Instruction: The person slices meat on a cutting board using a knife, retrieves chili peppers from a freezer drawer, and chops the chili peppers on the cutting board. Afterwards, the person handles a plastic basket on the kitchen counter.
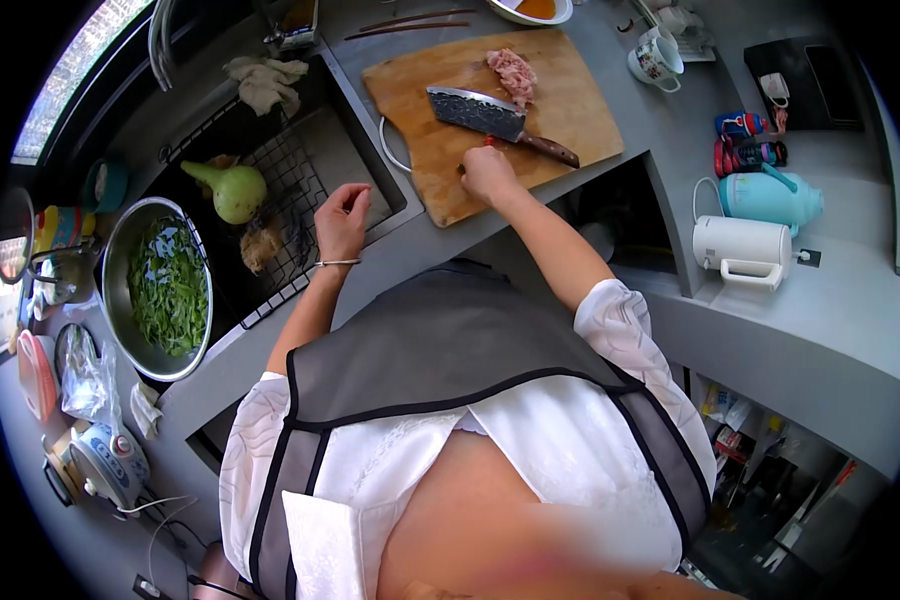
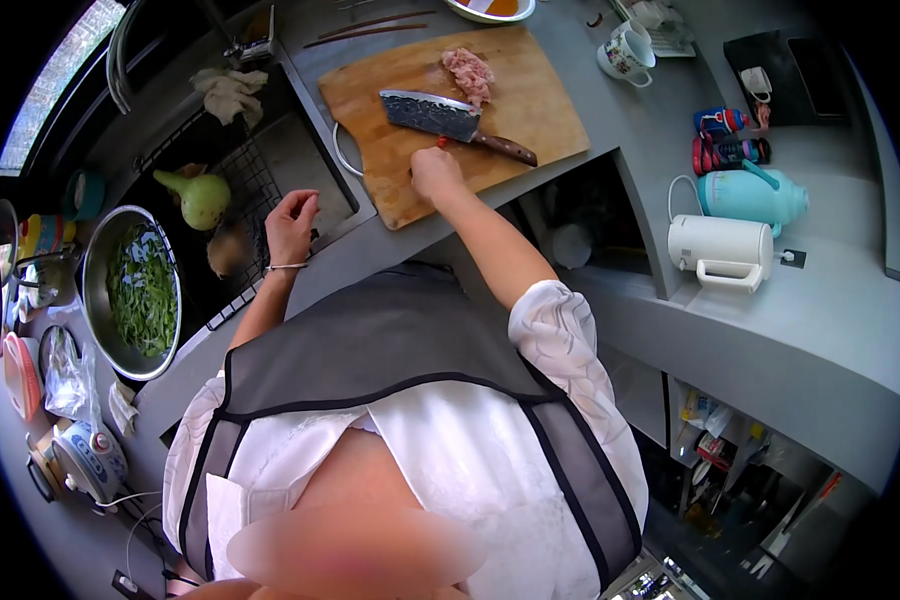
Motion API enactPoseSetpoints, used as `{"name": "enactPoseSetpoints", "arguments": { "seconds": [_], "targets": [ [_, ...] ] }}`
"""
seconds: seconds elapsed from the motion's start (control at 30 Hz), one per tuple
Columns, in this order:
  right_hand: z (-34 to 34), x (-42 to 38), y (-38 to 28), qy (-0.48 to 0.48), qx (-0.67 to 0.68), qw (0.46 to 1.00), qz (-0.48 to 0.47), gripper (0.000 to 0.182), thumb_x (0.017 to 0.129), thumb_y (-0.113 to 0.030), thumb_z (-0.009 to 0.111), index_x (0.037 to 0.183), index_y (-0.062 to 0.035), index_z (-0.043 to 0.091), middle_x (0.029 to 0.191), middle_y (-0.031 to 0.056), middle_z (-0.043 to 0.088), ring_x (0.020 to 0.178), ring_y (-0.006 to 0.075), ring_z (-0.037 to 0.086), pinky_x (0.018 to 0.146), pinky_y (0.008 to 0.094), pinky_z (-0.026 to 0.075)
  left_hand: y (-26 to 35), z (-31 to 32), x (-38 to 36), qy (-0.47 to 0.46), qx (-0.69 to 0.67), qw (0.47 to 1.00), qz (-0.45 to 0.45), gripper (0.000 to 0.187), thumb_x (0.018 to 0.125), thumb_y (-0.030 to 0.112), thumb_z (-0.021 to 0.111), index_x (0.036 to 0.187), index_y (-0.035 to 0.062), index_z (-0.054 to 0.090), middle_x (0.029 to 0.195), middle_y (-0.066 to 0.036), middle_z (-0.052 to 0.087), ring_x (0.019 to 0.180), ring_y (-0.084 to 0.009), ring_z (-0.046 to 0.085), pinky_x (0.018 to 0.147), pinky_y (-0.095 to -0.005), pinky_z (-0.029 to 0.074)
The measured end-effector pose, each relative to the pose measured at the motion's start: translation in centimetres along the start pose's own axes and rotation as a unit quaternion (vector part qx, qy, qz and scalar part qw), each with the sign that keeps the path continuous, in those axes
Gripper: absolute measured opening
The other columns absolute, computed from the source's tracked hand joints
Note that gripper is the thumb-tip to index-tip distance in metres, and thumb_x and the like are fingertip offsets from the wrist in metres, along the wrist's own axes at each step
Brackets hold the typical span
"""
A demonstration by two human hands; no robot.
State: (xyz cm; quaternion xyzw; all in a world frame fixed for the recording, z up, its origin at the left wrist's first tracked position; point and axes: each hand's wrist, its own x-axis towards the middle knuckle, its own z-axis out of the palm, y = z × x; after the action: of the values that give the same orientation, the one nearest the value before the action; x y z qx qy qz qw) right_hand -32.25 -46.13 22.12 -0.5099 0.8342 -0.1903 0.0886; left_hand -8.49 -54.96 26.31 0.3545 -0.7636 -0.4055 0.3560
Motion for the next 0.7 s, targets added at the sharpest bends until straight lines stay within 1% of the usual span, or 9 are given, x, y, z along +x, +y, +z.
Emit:
{"name": "enactPoseSetpoints", "arguments": {
  "seconds": [0.07,0.13,0.17,0.23,0.27,0.4,0.5,0.57,0.7],
  "targets": [
    [-0.6,-0.2,1.1,0.023,-0.013,1.000,-0.007,0.011,0.071,-0.012,0.066,0.072,-0.0006,0.066,0.077,0.0200,0.067,0.078,0.0293,0.068,0.068,0.0384,0.054,0.0,0.2,-0.3,0.003,-0.001,1.000,0.002,0.014,0.088,0.011,0.062,0.094,-0.0001,0.066,0.075,-0.002,0.065,0.069,-0.0073,0.058,0.066,-0.0217,0.047],
    [-0.9,-0.6,3.5,-0.081,0.340,0.932,0.094,0.014,0.075,-0.012,0.066,0.082,-0.0006,0.067,0.083,0.0149,0.069,0.074,0.0194,0.068,0.063,0.0305,0.053,0.5,0.2,-0.2,-0.003,-0.001,1.000,0.012,0.014,0.088,0.011,0.062,0.095,0.0001,0.066,0.076,-0.002,0.065,0.069,-0.0073,0.058,0.066,-0.0216,0.047],
    [-0.6,-1.1,4.5,-0.074,0.345,0.931,0.097,0.014,0.075,-0.012,0.066,0.082,-0.0006,0.067,0.083,0.0149,0.069,0.074,0.0194,0.068,0.063,0.0305,0.053,1.1,0.3,-0.4,0.014,0.021,1.000,0.014,0.014,0.088,0.011,0.062,0.095,0.0004,0.066,0.076,-0.002,0.065,0.069,-0.0073,0.058,0.066,-0.0216,0.047],
    [0.4,-3.7,8.4,-0.029,0.650,0.757,0.055,0.015,0.077,-0.015,0.066,0.085,-0.0018,0.065,0.076,0.0061,0.066,0.064,0.0091,0.061,0.053,0.0227,0.046,2.4,1.4,0.7,0.005,0.088,0.995,0.043,0.014,0.088,0.011,0.062,0.096,0.0012,0.067,0.078,-0.003,0.065,0.071,-0.0076,0.058,0.067,-0.0217,0.046],
    [0.1,-4.9,9.4,0.000,0.696,0.715,0.069,0.018,0.080,-0.016,0.065,0.089,-0.0010,0.063,0.074,0.0024,0.063,0.058,0.0081,0.055,0.050,0.0214,0.043,2.7,2.5,1.5,0.020,0.100,0.990,0.095,0.014,0.088,0.012,0.062,0.097,0.0015,0.067,0.078,-0.003,0.065,0.072,-0.0082,0.058,0.067,-0.0220,0.046],
    [-7.7,-7.6,13.1,-0.038,0.701,0.712,-0.009,0.013,0.084,-0.016,0.063,0.089,-0.0039,0.062,0.079,0.0025,0.065,0.060,0.0043,0.052,0.052,0.0188,0.042,9.4,2.6,0.1,0.165,0.055,0.978,0.111,0.019,0.090,0.013,0.061,0.102,0.0000,0.067,0.090,-0.005,0.067,0.080,-0.0113,0.060,0.072,-0.0238,0.049],
    [-2.4,-15.4,17.8,-0.040,0.745,0.665,0.013,0.010,0.086,-0.014,0.061,0.088,-0.0051,0.059,0.081,0.0032,0.064,0.058,0.0036,0.049,0.050,0.0194,0.039,8.7,0.5,-6.3,0.185,0.033,0.977,0.104,0.019,0.091,0.016,0.060,0.103,0.0020,0.066,0.086,-0.003,0.065,0.074,-0.0075,0.058,0.064,-0.0207,0.047],
    [3.4,-22.2,23.6,0.009,0.775,0.628,0.069,0.011,0.086,-0.015,0.061,0.090,-0.0047,0.058,0.082,0.0037,0.063,0.058,0.0037,0.049,0.049,0.0191,0.038,8.1,3.6,-9.9,0.161,0.045,0.980,0.110,0.019,0.092,0.019,0.061,0.101,0.0032,0.066,0.078,-0.002,0.063,0.065,-0.0050,0.053,0.055,-0.0186,0.040],
    [14.7,-35.7,33.7,0.102,0.793,0.555,0.229,0.016,0.087,-0.015,0.062,0.096,-0.0036,0.055,0.085,0.0055,0.061,0.058,0.0041,0.047,0.047,0.0183,0.035,5.6,12.6,-12.2,0.064,0.060,0.985,0.150,0.019,0.092,0.018,0.060,0.099,0.0025,0.067,0.074,-0.001,0.063,0.063,-0.0044,0.051,0.054,-0.0181,0.040]
  ]
}}
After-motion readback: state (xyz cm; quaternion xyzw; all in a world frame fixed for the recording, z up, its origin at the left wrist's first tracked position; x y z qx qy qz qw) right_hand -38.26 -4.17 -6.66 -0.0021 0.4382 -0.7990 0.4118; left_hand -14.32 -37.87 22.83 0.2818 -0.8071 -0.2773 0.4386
